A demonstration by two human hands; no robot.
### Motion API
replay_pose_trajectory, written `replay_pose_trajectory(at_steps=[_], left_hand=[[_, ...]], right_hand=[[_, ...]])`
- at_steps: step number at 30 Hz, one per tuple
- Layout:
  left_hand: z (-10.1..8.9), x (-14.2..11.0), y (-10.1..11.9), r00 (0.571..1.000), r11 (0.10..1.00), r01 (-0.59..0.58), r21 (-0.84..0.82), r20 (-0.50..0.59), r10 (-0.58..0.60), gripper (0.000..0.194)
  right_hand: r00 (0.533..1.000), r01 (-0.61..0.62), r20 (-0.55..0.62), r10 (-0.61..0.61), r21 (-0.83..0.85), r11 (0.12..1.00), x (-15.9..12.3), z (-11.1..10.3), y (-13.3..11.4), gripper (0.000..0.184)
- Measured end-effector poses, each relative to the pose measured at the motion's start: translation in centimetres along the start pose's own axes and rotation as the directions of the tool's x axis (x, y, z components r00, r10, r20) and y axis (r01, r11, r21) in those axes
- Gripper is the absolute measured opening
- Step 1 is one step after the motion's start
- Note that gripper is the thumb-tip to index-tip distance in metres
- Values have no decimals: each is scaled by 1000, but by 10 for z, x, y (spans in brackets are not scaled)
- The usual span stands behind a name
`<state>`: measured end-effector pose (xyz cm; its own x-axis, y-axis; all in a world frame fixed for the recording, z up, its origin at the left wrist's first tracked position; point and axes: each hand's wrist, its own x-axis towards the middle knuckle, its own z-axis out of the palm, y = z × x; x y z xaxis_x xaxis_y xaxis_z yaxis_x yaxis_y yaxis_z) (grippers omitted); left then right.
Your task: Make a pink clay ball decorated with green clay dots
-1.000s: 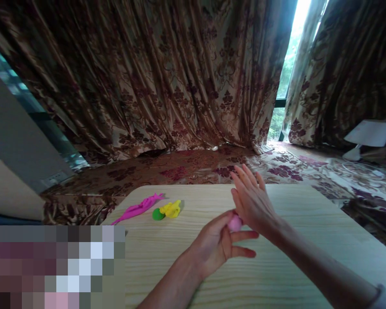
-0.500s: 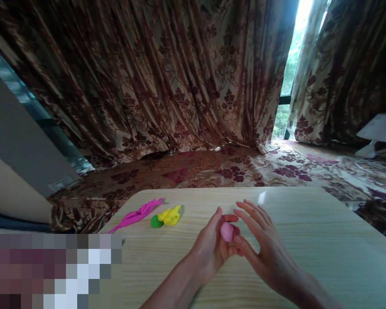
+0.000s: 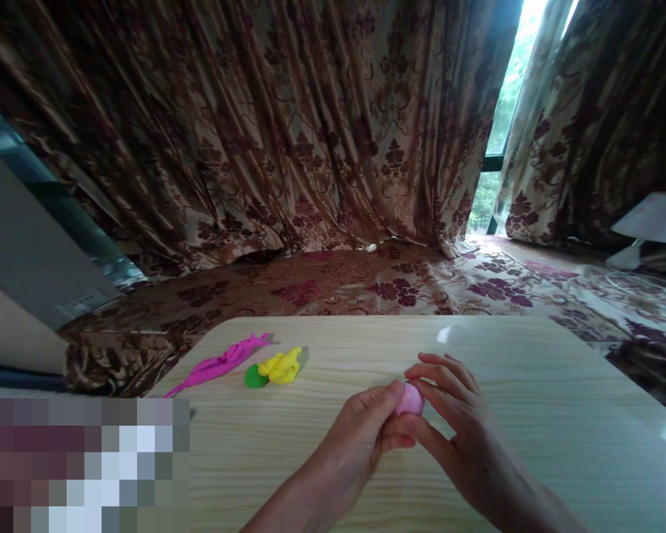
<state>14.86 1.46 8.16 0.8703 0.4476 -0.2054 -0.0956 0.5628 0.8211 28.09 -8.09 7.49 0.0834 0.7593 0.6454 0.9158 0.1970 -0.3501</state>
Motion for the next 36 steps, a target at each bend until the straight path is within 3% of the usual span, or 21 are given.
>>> replay_pose_trajectory(at_steps=[5,13,19,24,28,31,33,36], left_hand=[[2,-1,-2,1000,1000,-15,-19,-2,15,38],[5,-4,-1,1000,993,12,121,20,-15,45],[4,-4,-2,1000,997,-23,75,16,22,42],[3,-3,-2,1000,989,-10,148,3,9,41],[4,-3,-1,1000,997,-2,80,-14,3,45],[5,-4,-1,1000,997,16,79,-3,-16,52],[6,-5,0,1000,992,-7,126,-20,9,47],[7,-6,2,998,989,-44,142,-31,49,40]], right_hand=[[999,-41,29,41,8,999,0,1,-4,57],[996,-40,87,28,139,989,2,-5,-10,28],[996,-50,78,39,143,989,-2,-1,-6,55],[997,-35,74,22,171,985,-1,0,-6,36],[996,-62,74,52,146,987,-2,2,-7,50],[997,-50,69,40,151,987,-3,3,-9,44],[998,-33,51,25,161,986,-2,4,-9,38],[999,-41,23,37,162,986,-1,4,-11,46]])
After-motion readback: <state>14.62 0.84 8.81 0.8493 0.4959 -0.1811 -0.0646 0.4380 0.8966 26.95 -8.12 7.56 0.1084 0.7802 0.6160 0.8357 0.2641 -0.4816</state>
